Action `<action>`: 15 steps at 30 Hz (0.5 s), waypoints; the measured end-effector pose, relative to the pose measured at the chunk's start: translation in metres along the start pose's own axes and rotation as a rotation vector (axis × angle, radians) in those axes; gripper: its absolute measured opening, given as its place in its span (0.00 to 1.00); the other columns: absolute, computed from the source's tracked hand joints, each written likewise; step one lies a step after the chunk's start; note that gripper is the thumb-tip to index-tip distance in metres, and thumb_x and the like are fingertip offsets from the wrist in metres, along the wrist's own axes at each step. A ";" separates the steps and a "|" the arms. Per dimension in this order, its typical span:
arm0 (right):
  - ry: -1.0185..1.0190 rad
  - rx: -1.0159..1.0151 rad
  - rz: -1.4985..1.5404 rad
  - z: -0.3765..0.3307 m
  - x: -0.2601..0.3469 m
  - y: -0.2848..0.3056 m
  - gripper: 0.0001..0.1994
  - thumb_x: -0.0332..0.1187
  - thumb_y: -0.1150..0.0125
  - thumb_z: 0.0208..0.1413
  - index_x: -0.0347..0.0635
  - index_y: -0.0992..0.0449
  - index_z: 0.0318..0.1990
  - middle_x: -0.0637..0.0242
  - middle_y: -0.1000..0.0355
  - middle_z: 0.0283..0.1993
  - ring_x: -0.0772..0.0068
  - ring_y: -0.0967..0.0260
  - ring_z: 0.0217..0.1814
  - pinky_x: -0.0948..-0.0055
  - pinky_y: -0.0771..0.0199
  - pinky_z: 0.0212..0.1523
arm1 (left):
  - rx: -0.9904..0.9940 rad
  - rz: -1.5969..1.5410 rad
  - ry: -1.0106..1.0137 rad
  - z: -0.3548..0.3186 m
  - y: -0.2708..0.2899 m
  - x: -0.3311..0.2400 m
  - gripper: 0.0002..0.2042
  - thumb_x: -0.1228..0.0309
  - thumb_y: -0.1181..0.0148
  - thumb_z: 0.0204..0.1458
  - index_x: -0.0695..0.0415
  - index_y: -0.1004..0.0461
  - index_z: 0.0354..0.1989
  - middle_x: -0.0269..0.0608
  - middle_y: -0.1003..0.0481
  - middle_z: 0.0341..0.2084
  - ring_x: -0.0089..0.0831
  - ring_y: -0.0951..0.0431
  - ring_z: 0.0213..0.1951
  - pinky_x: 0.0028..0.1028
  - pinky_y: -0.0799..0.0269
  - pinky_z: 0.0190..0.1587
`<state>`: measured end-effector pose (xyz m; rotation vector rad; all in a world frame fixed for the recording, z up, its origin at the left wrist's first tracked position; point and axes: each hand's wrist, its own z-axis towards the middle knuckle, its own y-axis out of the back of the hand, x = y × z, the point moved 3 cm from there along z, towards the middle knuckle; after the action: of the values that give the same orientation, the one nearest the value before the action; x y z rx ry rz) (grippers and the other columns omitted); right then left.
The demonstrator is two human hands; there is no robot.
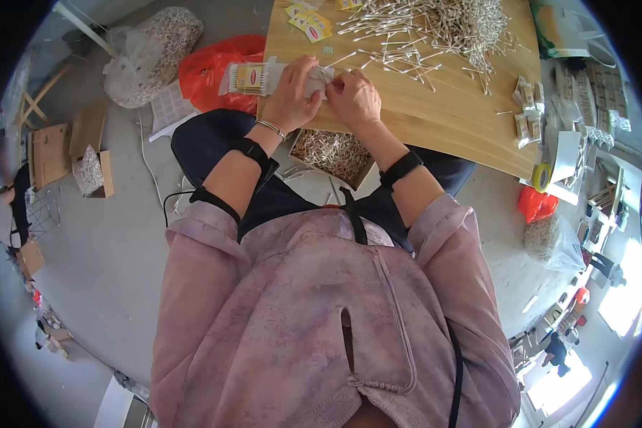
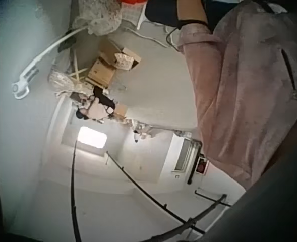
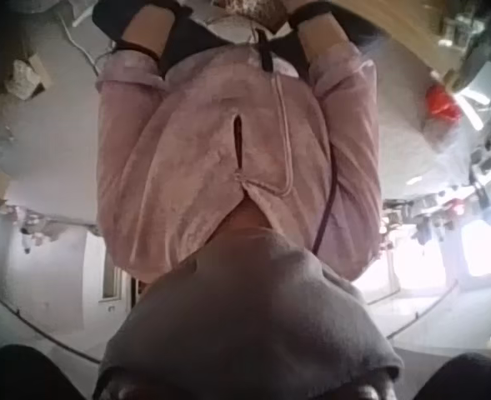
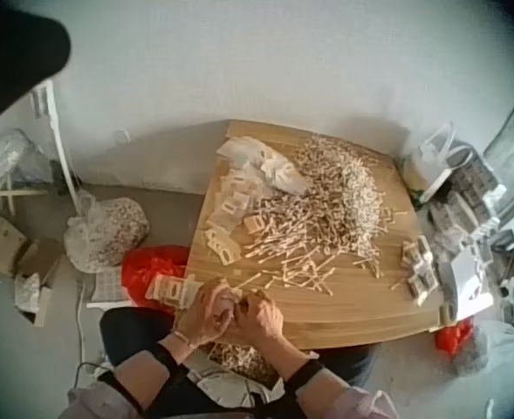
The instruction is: Packaging bunches of cotton swabs into small plastic bags.
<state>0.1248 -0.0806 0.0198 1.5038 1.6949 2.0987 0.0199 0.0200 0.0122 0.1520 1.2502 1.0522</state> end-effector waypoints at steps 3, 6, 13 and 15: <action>-0.012 0.012 0.010 0.000 0.005 0.007 0.08 0.38 0.42 0.47 0.45 0.23 0.30 0.62 0.29 0.38 0.56 0.30 0.43 0.61 0.29 0.43 | -0.002 -0.003 0.014 -0.001 0.002 -0.002 0.29 0.74 0.42 0.43 0.58 0.43 0.56 0.50 0.38 0.54 0.49 0.39 0.57 0.39 0.39 0.59; -0.015 -0.015 0.008 0.003 0.005 0.005 0.09 0.38 0.41 0.47 0.44 0.23 0.31 0.62 0.29 0.37 0.57 0.30 0.43 0.61 0.29 0.43 | 0.005 0.005 0.010 0.000 0.002 -0.002 0.29 0.74 0.42 0.42 0.58 0.43 0.56 0.50 0.38 0.54 0.48 0.39 0.57 0.38 0.39 0.59; -0.009 -0.092 0.012 0.010 -0.002 0.003 0.10 0.39 0.39 0.46 0.45 0.23 0.32 0.60 0.29 0.37 0.55 0.31 0.42 0.60 0.29 0.42 | 0.021 -0.010 0.074 -0.001 0.001 -0.001 0.30 0.74 0.41 0.42 0.58 0.44 0.56 0.49 0.37 0.53 0.49 0.38 0.56 0.39 0.38 0.58; 0.016 -0.094 0.015 0.012 0.000 0.005 0.10 0.39 0.39 0.47 0.44 0.23 0.32 0.60 0.29 0.36 0.55 0.31 0.42 0.60 0.29 0.42 | 0.011 -0.003 0.066 -0.002 0.003 -0.004 0.29 0.74 0.41 0.42 0.58 0.43 0.55 0.49 0.36 0.52 0.49 0.37 0.55 0.39 0.37 0.57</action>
<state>0.1353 -0.0740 0.0229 1.4818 1.5712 2.1702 0.0173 0.0178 0.0160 0.1245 1.3152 1.0553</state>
